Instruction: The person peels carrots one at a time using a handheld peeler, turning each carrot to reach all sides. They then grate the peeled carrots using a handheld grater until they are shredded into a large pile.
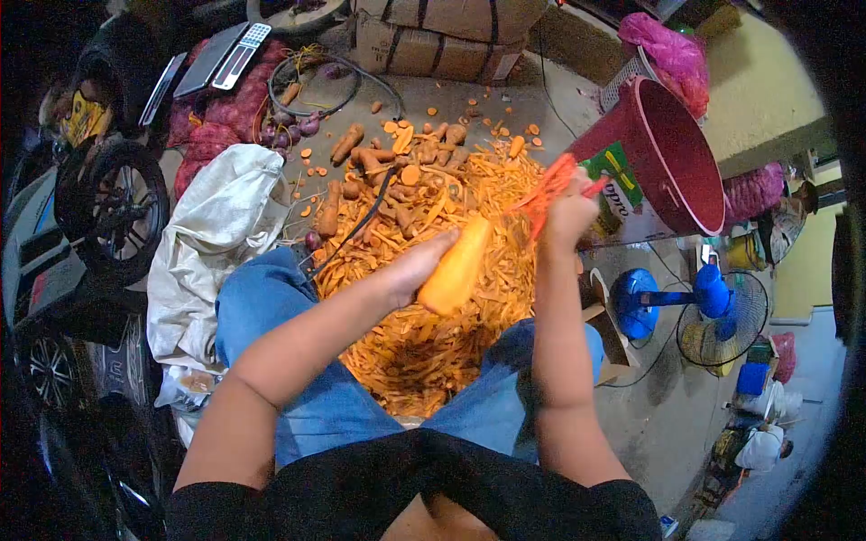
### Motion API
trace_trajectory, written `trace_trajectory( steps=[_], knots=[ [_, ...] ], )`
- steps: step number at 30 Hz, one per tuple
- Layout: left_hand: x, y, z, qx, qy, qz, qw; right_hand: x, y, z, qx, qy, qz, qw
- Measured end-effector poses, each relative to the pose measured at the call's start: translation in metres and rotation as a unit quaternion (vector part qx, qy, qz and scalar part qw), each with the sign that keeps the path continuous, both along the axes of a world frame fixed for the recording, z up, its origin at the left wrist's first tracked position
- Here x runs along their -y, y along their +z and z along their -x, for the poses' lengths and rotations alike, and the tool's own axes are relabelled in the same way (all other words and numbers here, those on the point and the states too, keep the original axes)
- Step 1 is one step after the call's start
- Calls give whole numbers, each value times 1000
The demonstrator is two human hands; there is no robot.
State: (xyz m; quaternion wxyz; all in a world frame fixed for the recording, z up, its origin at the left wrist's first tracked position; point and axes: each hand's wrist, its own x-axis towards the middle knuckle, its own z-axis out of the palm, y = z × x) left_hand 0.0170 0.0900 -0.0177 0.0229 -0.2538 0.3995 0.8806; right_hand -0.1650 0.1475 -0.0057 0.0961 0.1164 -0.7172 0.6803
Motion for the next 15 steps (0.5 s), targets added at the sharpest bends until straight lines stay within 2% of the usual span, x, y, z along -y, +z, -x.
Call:
trace_trajectory(
  steps=[1, 2, 4, 5, 6, 7, 8, 9, 10, 12, 13, 14, 15],
  knots=[
    [3, 0, 1, 22, 4, -51, 998, 0, 9, -25, -18, 80, -3, 997],
    [3, 0, 2, 21, 5, -52, 998, -1, 17, -51, -36, 161, -5, 986],
    [3, 1, 4, 8, 61, -72, 996, 0, 20, -99, -66, 193, -83, 976],
    [4, 1, 4, 3, 87, -82, 993, 1, 19, -98, -64, 194, -81, 976],
    [4, -30, 8, -53, 69, -30, 996, 2, 18, -93, -68, 190, -150, 968],
    [3, -24, 5, -51, 69, -33, 996, 1, 16, -85, -72, 185, -218, 955],
    [1, -15, 1, -28, 11, -2, 1000, 7, 8, -67, -109, 124, -129, 978],
    [0, -4, -3, -5, -46, 30, 998, 10, 2, -39, -102, 83, -95, 987],
    [-4, 7, -4, -6, -30, 53, 998, 8, 1, -12, -95, 42, -60, 993],
    [-9, 15, -5, -3, -40, 93, 995, -2, 4, 14, 21, 19, 53, 998],
    [-8, 17, -5, -1, -50, 134, 990, -5, 0, 20, 20, 19, 55, 998],
    [-5, 14, -5, -2, -50, 135, 990, -7, -8, 25, 27, 30, 65, 997],
    [0, 8, -3, 27, -34, 69, 997, -9, -13, 27, 33, 42, 74, 996]
  ],
)
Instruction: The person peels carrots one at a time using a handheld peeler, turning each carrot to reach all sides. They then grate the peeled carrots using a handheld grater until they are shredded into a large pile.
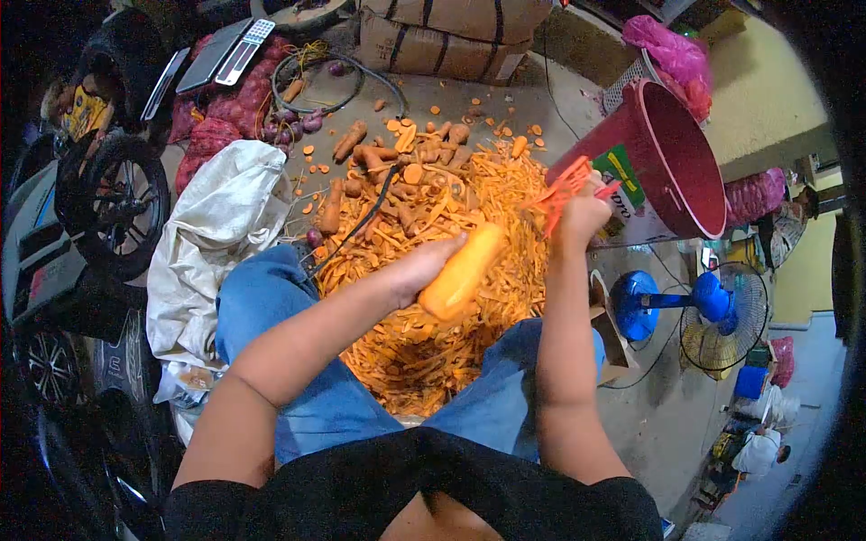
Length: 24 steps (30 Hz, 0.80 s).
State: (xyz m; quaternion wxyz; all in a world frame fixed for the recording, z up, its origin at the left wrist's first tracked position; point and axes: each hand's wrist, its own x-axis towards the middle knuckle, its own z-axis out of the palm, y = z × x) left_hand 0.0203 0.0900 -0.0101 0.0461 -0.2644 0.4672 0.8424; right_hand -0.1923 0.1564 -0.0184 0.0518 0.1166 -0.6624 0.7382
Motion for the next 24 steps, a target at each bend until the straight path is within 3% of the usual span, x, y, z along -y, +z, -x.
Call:
trace_trajectory(
  steps=[1, 3, 4, 6, 8, 9, 11, 12, 14, 17, 19, 21, 24],
  knots=[
    [3, -8, 2, 30, 19, -66, 997, 1, 15, -30, -75, 44, -50, 995],
    [9, -27, 7, 12, 51, -97, 994, 6, 31, -80, -89, 164, -38, 982],
    [11, -31, 9, -6, 81, -125, 989, 7, 28, -109, -138, 151, -88, 975],
    [7, -21, 6, 7, 88, -109, 990, 9, 27, -125, -186, 136, -135, 964],
    [-2, -20, 6, -4, 82, -8, 997, 10, 31, -117, -208, 130, -237, 940],
    [-4, -9, 5, 12, 53, -28, 998, 15, 21, -97, -140, 109, -234, 956],
    [-4, 1, 4, 13, 41, -35, 998, 21, 21, -65, -61, 52, -111, 991],
    [-4, 3, 4, 14, 29, -42, 999, 20, 19, -54, -62, 51, -110, 991],
    [-1, -3, 7, 18, 18, -41, 999, 17, 12, -39, 64, -17, -198, 978],
    [0, -5, 6, 3, 14, -59, 998, 20, -10, -23, -7, -26, -150, 988],
    [-1, -7, -1, -67, -45, -101, 992, 16, -17, -6, -41, -32, -124, 991],
    [-3, 9, -11, -31, -43, -92, 994, 6, -15, 9, 103, -50, -1, 993],
    [5, -1, -16, -29, -27, -120, 992, -2, -8, 10, 76, -52, -89, 992]
  ],
)
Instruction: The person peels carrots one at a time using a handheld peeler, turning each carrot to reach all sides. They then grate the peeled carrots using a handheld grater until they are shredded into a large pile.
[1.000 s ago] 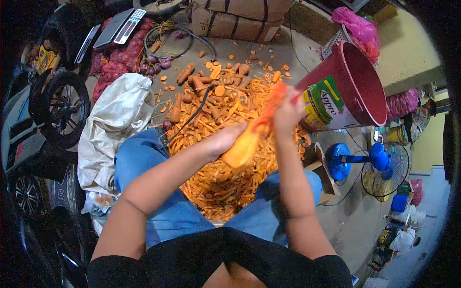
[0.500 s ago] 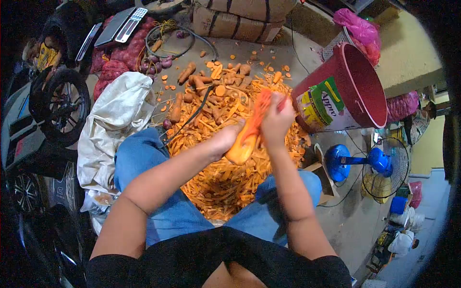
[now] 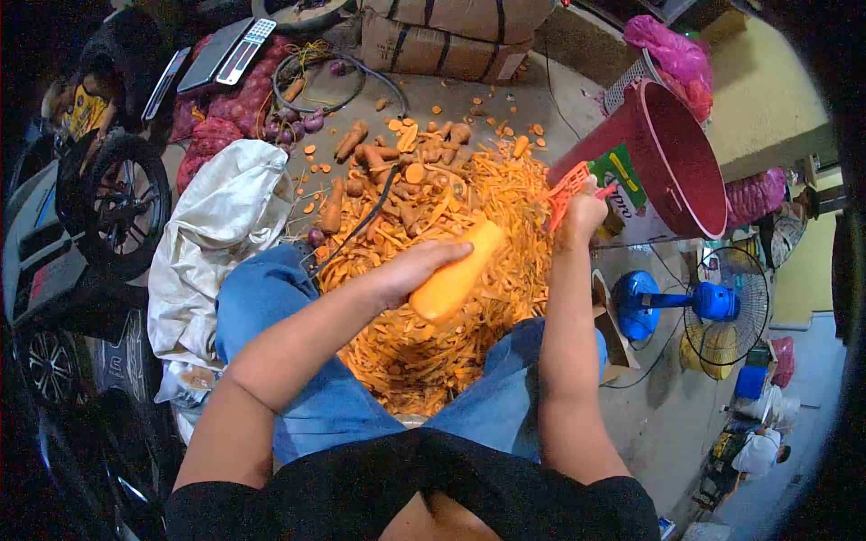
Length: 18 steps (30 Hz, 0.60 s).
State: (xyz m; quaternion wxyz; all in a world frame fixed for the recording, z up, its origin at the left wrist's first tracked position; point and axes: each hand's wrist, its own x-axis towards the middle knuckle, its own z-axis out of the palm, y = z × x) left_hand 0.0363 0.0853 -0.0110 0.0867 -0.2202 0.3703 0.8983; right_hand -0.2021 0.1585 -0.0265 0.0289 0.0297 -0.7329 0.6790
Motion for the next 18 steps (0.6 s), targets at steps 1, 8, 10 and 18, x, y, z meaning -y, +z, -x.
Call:
trace_trajectory(
  steps=[1, 8, 10, 18],
  knots=[
    [4, -5, 1, -25, 6, 138, 990, -3, 1, -1, -1, 54, 8, 998],
    [18, 29, -2, 72, 9, 638, 766, -25, 54, -77, -67, 350, -196, 914],
    [20, 30, -2, 69, 61, 662, 744, -36, 34, -93, 6, 452, -162, 877],
    [28, 18, 5, 46, 60, 699, 711, -23, 19, -109, 17, 472, -277, 837]
  ],
)
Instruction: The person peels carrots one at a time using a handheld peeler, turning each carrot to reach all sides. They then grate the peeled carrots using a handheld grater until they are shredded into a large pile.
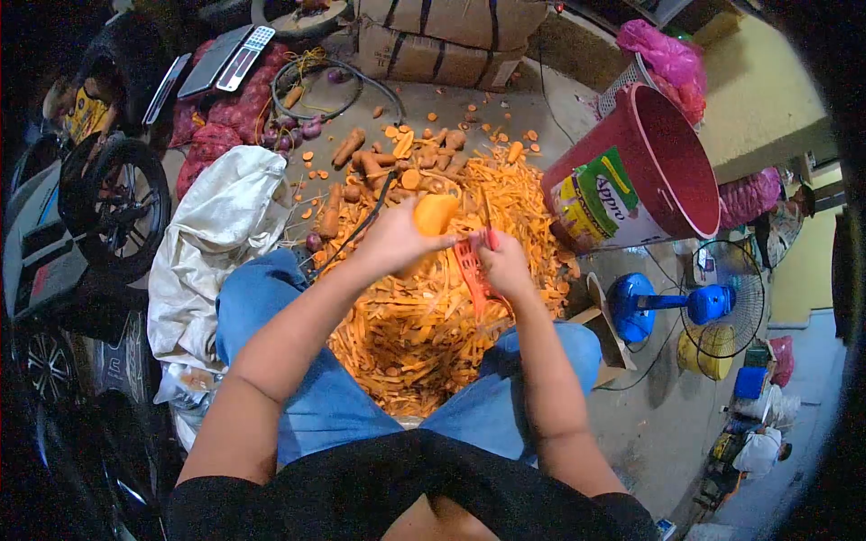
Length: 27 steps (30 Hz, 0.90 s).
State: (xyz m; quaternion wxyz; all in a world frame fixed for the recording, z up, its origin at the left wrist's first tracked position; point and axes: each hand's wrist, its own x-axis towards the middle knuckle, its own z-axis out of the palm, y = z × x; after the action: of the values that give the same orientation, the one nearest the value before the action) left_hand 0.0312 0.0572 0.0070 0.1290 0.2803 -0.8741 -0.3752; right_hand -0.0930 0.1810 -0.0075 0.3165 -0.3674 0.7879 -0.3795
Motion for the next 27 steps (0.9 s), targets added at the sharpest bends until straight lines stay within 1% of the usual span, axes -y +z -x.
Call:
trace_trajectory(
  steps=[1, 2, 3, 4, 6, 7, 8, 10, 11, 12, 13, 14, 15, 16, 18, 19, 21, 22, 23, 24, 25, 27],
  knots=[
    [2, -10, 1, -39, -21, -272, 961, 1, -11, 4, 9, -18, 19, 1000],
    [4, -17, 2, -74, -41, -523, 848, 3, -22, 8, 19, -37, 39, 998],
    [3, -11, 0, -70, -15, -626, 776, 6, -28, 13, 33, -52, 35, 997],
    [3, -11, -1, -70, -16, -625, 777, 8, -33, 17, 33, -52, 37, 997],
    [3, -11, -1, -72, -80, -599, 793, 11, -39, 24, 29, -131, 113, 985],
    [2, -8, -1, -68, -58, -578, 811, 9, -30, 30, 50, -123, 47, 990],
    [3, -4, -2, -68, -59, -579, 811, 9, -38, 38, 50, -124, 46, 990],
    [7, 1, -2, -40, -51, -557, 828, 11, -47, 41, -2, -127, 54, 991],
    [7, -5, -1, -79, -34, -518, 851, 7, -48, 43, -11, -91, 49, 995],
    [9, -7, 0, -80, -32, -518, 851, 8, -37, 38, -10, -89, 49, 995],
    [12, -8, 2, -27, -22, -310, 950, 10, -29, 31, -27, -72, 18, 997],
    [14, -10, 2, 30, -10, -84, 996, 12, -26, 25, -44, -54, -12, 998],
    [10, -12, 0, -3, 3, 14, 1000, 12, -28, 20, -57, -42, -1, 998],
    [9, -12, -1, -2, 3, 13, 1000, 13, -32, 16, -55, -41, -2, 998],
    [7, -11, -1, 24, 20, 30, 999, 16, -32, 9, -72, 25, 60, 995],
    [6, -9, 0, 24, 19, 31, 999, 17, -9, 0, -92, 49, -2, 995],
    [3, -6, 0, 32, 19, 95, 995, 21, -29, 2, -99, 46, -17, 994],
    [2, -7, 0, 32, 18, 94, 995, 22, -37, 3, -107, 44, -34, 993],
    [2, -11, 0, 30, 20, 121, 992, 20, -43, 5, -107, 44, -35, 993],
    [2, -14, 0, 28, 21, 147, 988, 20, -37, 3, -114, 59, -35, 991],
    [2, -17, 1, 28, 21, 147, 989, 20, -32, 2, -121, 75, -34, 989],
    [2, -21, 2, 20, 24, 190, 981, 19, -23, -3, -125, 72, -38, 989]
  ],
)
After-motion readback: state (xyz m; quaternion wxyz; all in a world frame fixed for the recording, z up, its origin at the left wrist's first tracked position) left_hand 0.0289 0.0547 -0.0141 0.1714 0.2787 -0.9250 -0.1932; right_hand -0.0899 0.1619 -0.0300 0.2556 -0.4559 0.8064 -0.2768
